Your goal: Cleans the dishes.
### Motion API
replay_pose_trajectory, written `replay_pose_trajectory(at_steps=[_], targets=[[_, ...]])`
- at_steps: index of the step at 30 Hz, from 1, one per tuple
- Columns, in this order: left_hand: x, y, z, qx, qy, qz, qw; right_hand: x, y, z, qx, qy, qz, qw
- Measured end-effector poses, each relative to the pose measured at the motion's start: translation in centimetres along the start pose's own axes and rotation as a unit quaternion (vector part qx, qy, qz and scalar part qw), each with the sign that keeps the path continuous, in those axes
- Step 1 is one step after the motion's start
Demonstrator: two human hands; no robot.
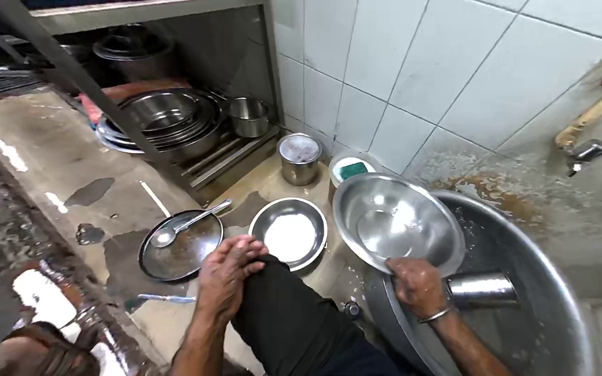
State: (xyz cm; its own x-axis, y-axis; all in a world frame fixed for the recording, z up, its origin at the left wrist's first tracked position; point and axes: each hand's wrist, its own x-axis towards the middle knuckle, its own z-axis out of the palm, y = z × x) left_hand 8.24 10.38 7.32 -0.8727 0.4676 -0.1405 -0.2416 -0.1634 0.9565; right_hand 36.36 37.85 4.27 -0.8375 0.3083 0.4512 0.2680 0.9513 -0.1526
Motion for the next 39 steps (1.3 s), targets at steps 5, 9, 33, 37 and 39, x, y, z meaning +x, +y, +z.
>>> replay_pose_trajectory(at_steps=[5,9,33,37,39], targets=[[4.1,-3.9,8.7,0.101,-0.088,-0.15,0.98,-3.0,-0.1,2.9,-0.005,-0.064,0.0,0.998],[5.2,-6.9,13.0,0.153,-0.144,-0.244,0.947,-3.4,0.3,3.1,0.008,-0.074,0.009,0.997],[5.2,-7.4,11.5,0.436,-0.148,-0.098,0.882,0.1,5.1,2.0,0.556,0.042,0.674,0.485],[4.3,-4.8,8.1,0.349,-0.119,0.1,0.924,2.2,3.1,3.2,0.526,0.069,0.677,0.51],[4.1,-3.1,5.2,0.3,-0.079,0.197,0.93,3.7,2.0,3.9,0.512,0.058,0.676,0.527]])
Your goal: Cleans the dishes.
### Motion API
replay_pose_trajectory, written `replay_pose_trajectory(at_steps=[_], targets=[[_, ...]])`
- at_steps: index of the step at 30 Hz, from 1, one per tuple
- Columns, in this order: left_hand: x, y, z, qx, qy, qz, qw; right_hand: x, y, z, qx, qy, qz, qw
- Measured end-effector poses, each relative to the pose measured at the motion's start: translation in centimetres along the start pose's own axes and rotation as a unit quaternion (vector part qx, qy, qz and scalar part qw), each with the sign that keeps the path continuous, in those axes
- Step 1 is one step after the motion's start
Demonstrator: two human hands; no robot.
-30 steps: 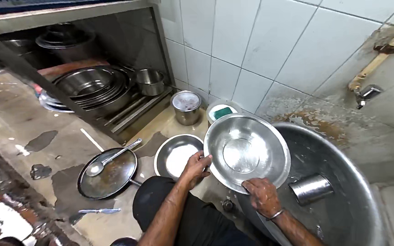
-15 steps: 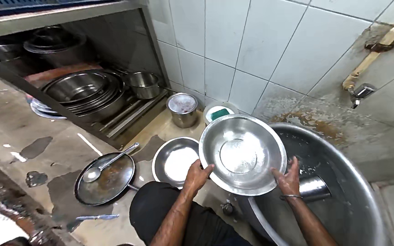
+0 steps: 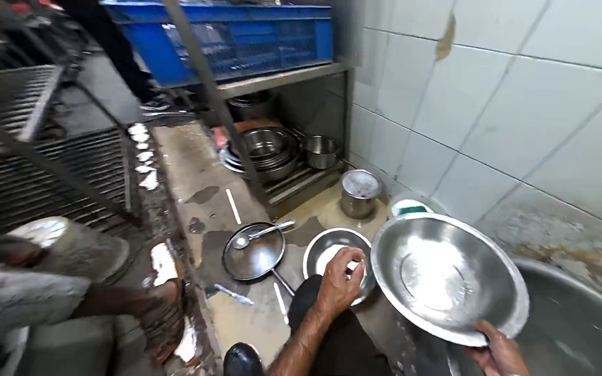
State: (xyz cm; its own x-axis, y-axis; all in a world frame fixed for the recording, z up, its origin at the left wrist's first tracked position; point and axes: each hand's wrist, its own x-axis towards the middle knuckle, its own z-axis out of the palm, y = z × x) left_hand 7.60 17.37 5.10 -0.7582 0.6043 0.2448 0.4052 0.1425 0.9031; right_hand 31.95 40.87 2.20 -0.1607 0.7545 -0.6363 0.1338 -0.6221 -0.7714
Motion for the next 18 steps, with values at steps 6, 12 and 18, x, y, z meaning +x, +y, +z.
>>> replay_pose_trajectory(at_steps=[6,12,18], targets=[[-3.1,-3.5,-13.2,0.082,0.104,-0.064,0.989,1.2,0.4,5.9,-0.058,-0.028,-0.023,0.998],[-8.2,-7.8,-20.3,0.297,-0.049,-0.277,0.912,2.6,1.3,15.7,-0.026,-0.108,0.043,0.993],[-6.7,-8.0,-18.1,0.274,-0.271,-0.361,0.849,2.5,2.3,28.9,-0.005,-0.157,0.09,0.983]])
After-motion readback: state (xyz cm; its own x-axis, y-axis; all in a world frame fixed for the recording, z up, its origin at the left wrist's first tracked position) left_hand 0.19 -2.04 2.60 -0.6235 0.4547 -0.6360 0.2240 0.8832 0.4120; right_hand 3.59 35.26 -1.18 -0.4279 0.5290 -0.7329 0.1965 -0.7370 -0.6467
